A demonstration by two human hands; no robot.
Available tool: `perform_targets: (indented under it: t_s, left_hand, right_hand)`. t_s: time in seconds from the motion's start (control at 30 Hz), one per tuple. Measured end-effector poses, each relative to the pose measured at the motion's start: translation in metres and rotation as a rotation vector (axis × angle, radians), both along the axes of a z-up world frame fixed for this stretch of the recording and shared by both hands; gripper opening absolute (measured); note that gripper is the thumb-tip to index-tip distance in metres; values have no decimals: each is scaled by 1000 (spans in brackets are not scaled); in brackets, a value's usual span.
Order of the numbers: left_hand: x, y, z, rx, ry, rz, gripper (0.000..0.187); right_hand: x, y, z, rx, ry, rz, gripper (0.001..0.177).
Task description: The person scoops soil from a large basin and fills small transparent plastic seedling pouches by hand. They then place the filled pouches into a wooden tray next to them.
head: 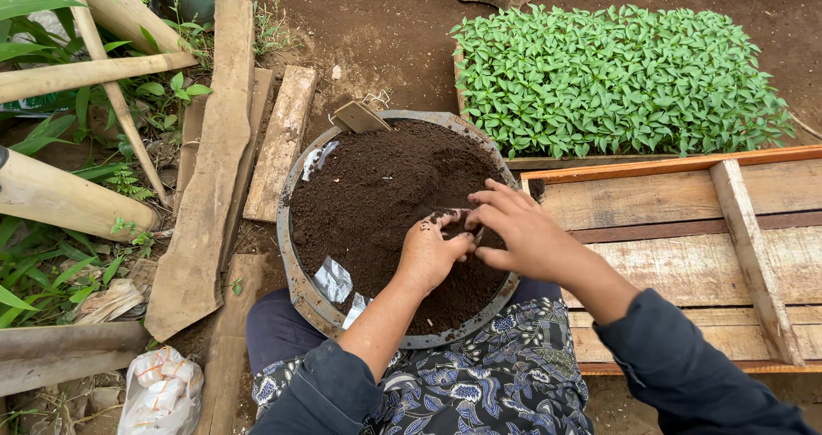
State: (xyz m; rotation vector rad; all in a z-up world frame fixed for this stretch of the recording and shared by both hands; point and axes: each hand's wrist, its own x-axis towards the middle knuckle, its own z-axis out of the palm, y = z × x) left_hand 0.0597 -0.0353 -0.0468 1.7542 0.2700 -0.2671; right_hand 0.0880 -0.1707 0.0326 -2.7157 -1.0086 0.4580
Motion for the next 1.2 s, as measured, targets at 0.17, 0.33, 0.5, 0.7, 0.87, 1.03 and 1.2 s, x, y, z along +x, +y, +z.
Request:
perform_targets:
  t_s: [0.17,0.33,0.5,0.7,0.87,1.03,1.2]
  left_hand:
    - [-10,6,15,13,-233,208,34]
    - [-39,-4,30,-328,-283,372,36]
    - [-31,-2,3,-1118,-9,665,37]
    - [-26,12,-11,-978,-53,722,33]
    - [-24,18,-1,-1005,-80,694,40]
    - [-17,17,-17,-1104,-120,659,50]
    - [-11,13,-22,-1149,-189,600,54]
  right_hand:
    - [7,4,-44,294,-92,-31,8]
    - [0,12,-45,581,-22,-161,10]
    - [-8,20,-39,924,369,-234,34]
    - [24,-16,-130,280,380,-353,81]
    - [15,29,-110,749,720,-669,56]
    - [35,33,-22,578,602,-373,33]
    - [22,52,35,130,70,79,31]
